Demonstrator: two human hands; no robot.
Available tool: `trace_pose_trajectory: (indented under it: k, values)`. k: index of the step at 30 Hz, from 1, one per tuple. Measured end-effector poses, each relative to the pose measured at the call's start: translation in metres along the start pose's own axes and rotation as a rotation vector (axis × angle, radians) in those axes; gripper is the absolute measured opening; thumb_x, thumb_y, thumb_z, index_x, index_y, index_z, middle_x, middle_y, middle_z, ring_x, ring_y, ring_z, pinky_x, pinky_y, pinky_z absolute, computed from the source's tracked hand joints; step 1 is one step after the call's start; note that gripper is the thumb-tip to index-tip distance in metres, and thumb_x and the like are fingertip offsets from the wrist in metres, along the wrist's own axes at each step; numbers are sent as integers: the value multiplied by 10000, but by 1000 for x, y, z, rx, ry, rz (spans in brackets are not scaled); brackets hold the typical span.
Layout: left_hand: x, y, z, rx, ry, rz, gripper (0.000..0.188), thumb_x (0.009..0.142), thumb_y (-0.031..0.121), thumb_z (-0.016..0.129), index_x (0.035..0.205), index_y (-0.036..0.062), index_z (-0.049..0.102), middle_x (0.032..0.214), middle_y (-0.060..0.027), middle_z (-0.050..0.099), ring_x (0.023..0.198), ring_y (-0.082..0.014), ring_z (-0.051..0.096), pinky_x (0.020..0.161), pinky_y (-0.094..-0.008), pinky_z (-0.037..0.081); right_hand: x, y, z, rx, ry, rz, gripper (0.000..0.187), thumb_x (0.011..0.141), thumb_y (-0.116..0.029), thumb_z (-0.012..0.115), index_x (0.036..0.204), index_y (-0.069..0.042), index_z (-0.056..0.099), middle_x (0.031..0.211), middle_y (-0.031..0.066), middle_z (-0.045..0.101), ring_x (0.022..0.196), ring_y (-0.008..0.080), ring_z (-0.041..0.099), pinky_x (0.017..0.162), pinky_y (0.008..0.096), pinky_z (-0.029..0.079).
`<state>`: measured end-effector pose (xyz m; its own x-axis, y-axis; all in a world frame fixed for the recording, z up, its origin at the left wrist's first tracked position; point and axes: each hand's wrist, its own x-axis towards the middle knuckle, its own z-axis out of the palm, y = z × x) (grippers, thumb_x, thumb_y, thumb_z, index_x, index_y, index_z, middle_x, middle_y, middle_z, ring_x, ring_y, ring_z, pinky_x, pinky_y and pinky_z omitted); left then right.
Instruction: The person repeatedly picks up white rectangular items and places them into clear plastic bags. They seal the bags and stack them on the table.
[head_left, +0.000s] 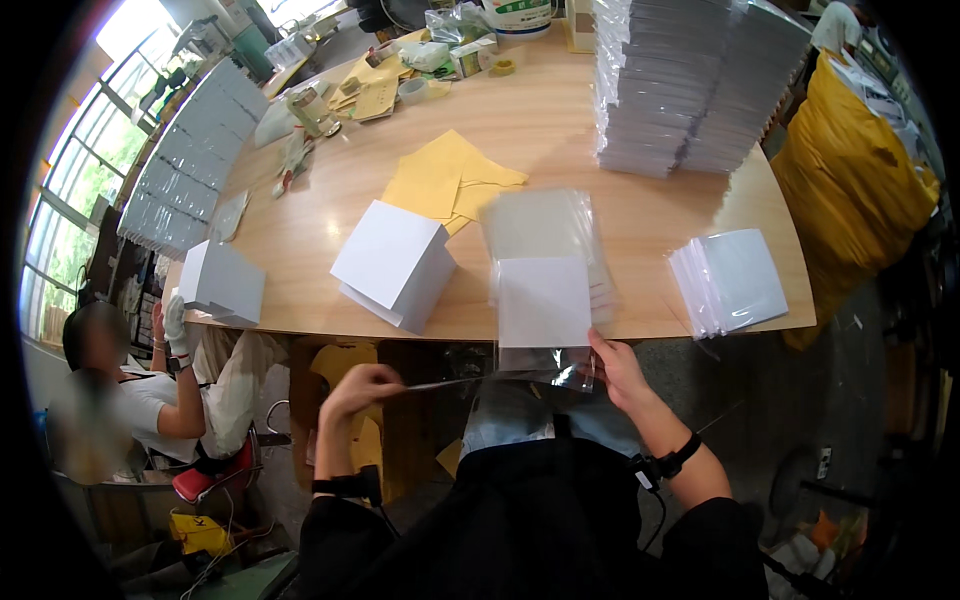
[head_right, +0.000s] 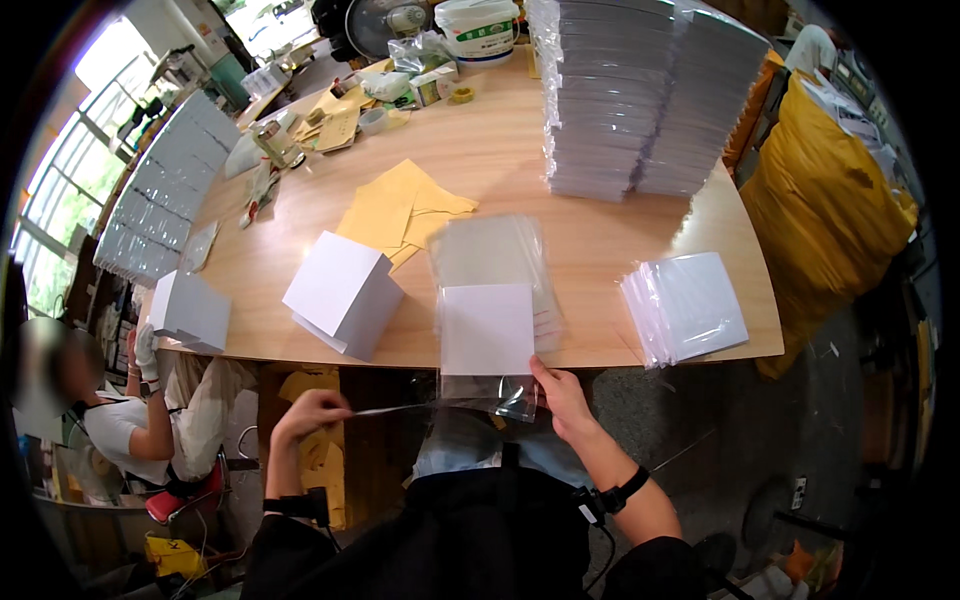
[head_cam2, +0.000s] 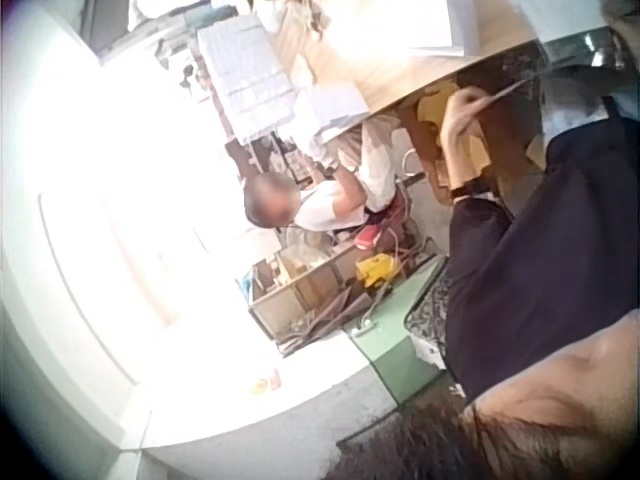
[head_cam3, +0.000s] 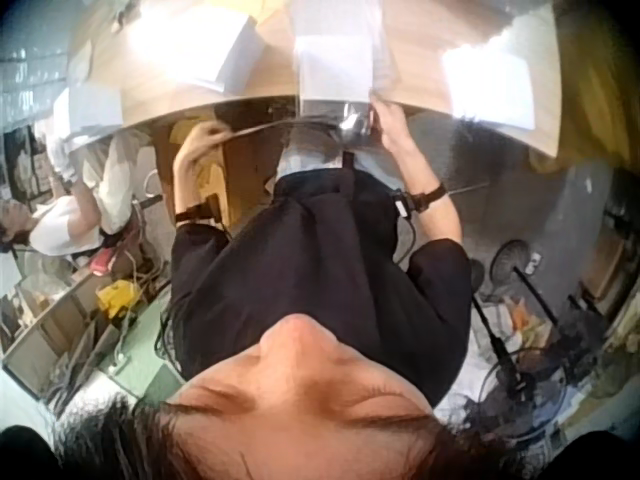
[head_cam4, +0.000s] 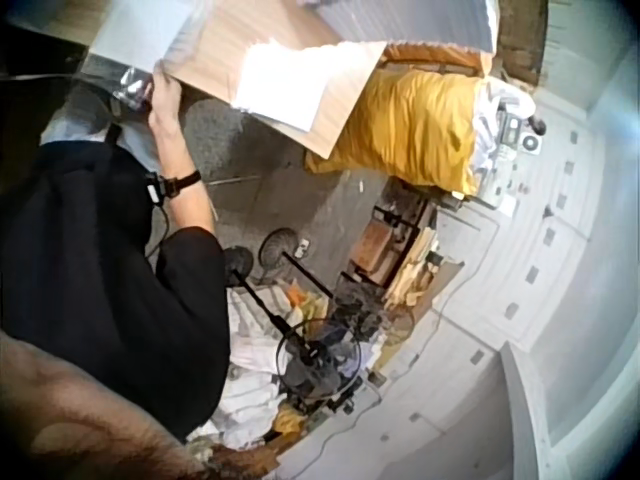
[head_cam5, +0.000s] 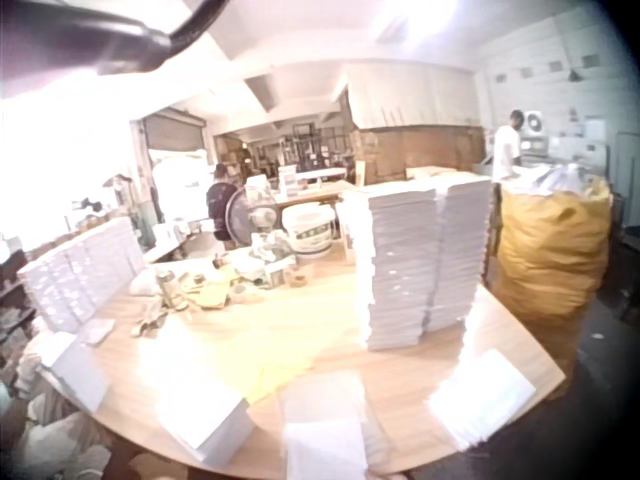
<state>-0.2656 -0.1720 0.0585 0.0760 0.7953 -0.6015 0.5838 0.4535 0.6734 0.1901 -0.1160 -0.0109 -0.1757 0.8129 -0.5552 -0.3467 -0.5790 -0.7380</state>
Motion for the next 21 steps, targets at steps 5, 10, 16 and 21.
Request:
trace_pose_trajectory:
  k: [5, 10, 16, 21]
  values:
    - [-15, -153, -8, 946, 695, 112, 226, 772, 136, 718, 986, 63, 734, 1025, -142, 701, 959, -321, 664, 861, -409, 533, -28, 2, -28, -984, 226, -762, 256, 914, -217, 710, 1104, -52, 664, 927, 86, 663, 821, 279, 641, 742, 344, 517]
    - [12, 5, 103, 593, 712, 710, 316, 743, -7, 651, 1053, 50, 677, 1062, -138, 674, 1058, -339, 636, 935, -422, 511, -41, -5, -24, -1504, 178, -1306, 558, 801, -118, 755, 1326, -161, 572, 1303, 130, 514, 1102, 303, 573, 875, 410, 517]
    - [53, 70, 142, 559, 752, 1062, 459, 740, 88, 777, 1168, 118, 612, 1284, -101, 562, 1128, -321, 591, 955, -424, 497, -34, -13, -3, -1586, 70, -1468, 428, 819, -70, 710, 1212, -193, 596, 1375, 143, 473, 1257, 328, 520, 1010, 429, 470]
    - [60, 74, 137, 467, 622, 1160, 260, 766, 87, 775, 989, 87, 641, 1120, -100, 645, 1026, -316, 644, 852, -402, 549, -42, -19, -5, -1449, -47, -1317, 203, 815, -76, 728, 981, -91, 612, 1231, 116, 598, 1193, 329, 586, 957, 421, 497]
